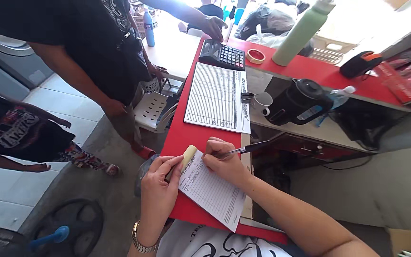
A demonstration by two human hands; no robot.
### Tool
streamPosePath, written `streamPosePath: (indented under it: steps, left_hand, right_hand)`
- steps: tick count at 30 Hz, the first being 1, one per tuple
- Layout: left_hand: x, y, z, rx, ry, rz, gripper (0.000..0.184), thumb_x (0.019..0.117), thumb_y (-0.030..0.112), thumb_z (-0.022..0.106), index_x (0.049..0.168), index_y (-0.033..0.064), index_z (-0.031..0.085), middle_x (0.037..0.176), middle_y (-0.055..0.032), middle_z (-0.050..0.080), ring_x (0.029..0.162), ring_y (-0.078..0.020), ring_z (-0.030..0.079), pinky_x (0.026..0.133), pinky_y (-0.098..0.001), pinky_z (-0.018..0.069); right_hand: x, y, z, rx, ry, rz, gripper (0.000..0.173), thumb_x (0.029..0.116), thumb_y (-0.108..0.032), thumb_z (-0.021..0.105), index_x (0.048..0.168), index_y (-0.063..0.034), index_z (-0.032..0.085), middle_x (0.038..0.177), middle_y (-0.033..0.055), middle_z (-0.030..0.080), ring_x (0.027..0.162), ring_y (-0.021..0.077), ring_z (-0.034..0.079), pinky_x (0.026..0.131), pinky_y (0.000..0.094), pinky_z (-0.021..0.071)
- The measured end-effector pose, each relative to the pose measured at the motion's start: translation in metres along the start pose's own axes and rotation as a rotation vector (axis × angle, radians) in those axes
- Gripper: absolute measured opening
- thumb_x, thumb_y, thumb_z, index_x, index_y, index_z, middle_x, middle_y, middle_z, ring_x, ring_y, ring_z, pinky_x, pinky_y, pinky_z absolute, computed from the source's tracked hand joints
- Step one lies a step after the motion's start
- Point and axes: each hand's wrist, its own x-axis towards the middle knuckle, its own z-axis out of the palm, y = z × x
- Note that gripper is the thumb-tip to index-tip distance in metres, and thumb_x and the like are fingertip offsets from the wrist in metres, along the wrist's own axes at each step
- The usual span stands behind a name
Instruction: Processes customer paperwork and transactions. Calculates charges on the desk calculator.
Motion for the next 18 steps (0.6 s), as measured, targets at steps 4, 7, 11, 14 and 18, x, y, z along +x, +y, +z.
streamPosePath:
  steps: [4, 7, 11, 14, 18]
  left_hand:
    - [0.0006, 0.0007, 0.0001, 0.003, 0.002, -0.001, 0.02, 0.0978, 0.025, 0.067, 0.111, 0.015, 0.079, 0.109, 0.0004, 0.07, 0.095, -0.001, 0.067, 0.079, -0.014, 0.057]
    - [0.0004, 0.0013, -0.0005, 0.015, -0.006, -0.007, 0.021, 0.0981, 0.026, 0.066, 0.111, 0.0156, 0.079, 0.109, 0.001, 0.07, 0.095, -0.0005, 0.067, 0.079, -0.0138, 0.0567]
    - [0.0001, 0.0009, -0.0005, 0.014, -0.008, -0.007, 0.02, 0.0983, 0.025, 0.066, 0.111, 0.0159, 0.079, 0.109, 0.0012, 0.07, 0.095, -0.001, 0.067, 0.079, -0.0142, 0.057]
    - [0.0004, 0.0011, -0.0006, 0.019, -0.008, -0.006, 0.02, 0.0983, 0.025, 0.066, 0.111, 0.0158, 0.079, 0.109, 0.0012, 0.07, 0.095, -0.0004, 0.067, 0.079, -0.0136, 0.0568]
    - [-0.0002, 0.0006, -0.0005, 0.011, -0.004, -0.004, 0.02, 0.0981, 0.025, 0.066, 0.111, 0.0151, 0.079, 0.108, 0.0009, 0.07, 0.094, -0.0009, 0.067, 0.079, -0.0138, 0.0569]
  right_hand:
    - [0.0009, 0.003, 0.0018, -0.04, -0.022, -0.071, 0.019, 0.0895, 0.001, 0.06, 0.071, -0.004, 0.058, 0.073, -0.0006, 0.054, 0.06, 0.0017, 0.054, 0.054, 0.0149, 0.048]
    - [0.0007, 0.0033, 0.0027, -0.065, -0.024, -0.085, 0.018, 0.0896, 0.001, 0.06, 0.072, -0.0028, 0.06, 0.073, -0.0003, 0.054, 0.06, 0.0012, 0.053, 0.054, 0.0142, 0.0468]
    - [0.0008, 0.0037, 0.0021, -0.055, -0.036, -0.083, 0.019, 0.0891, 0.002, 0.06, 0.071, -0.003, 0.058, 0.071, -0.0007, 0.053, 0.059, 0.0011, 0.052, 0.053, 0.0145, 0.0459]
    - [0.0003, 0.0034, 0.0028, -0.071, -0.015, -0.086, 0.019, 0.0893, 0.001, 0.06, 0.071, -0.003, 0.059, 0.071, -0.0003, 0.054, 0.059, 0.0015, 0.053, 0.053, 0.0145, 0.0464]
    - [-0.0003, 0.0017, 0.0021, -0.061, -0.003, -0.06, 0.019, 0.0893, 0.001, 0.06, 0.07, -0.0039, 0.058, 0.071, -0.0009, 0.054, 0.059, 0.0016, 0.053, 0.053, 0.0149, 0.0465]
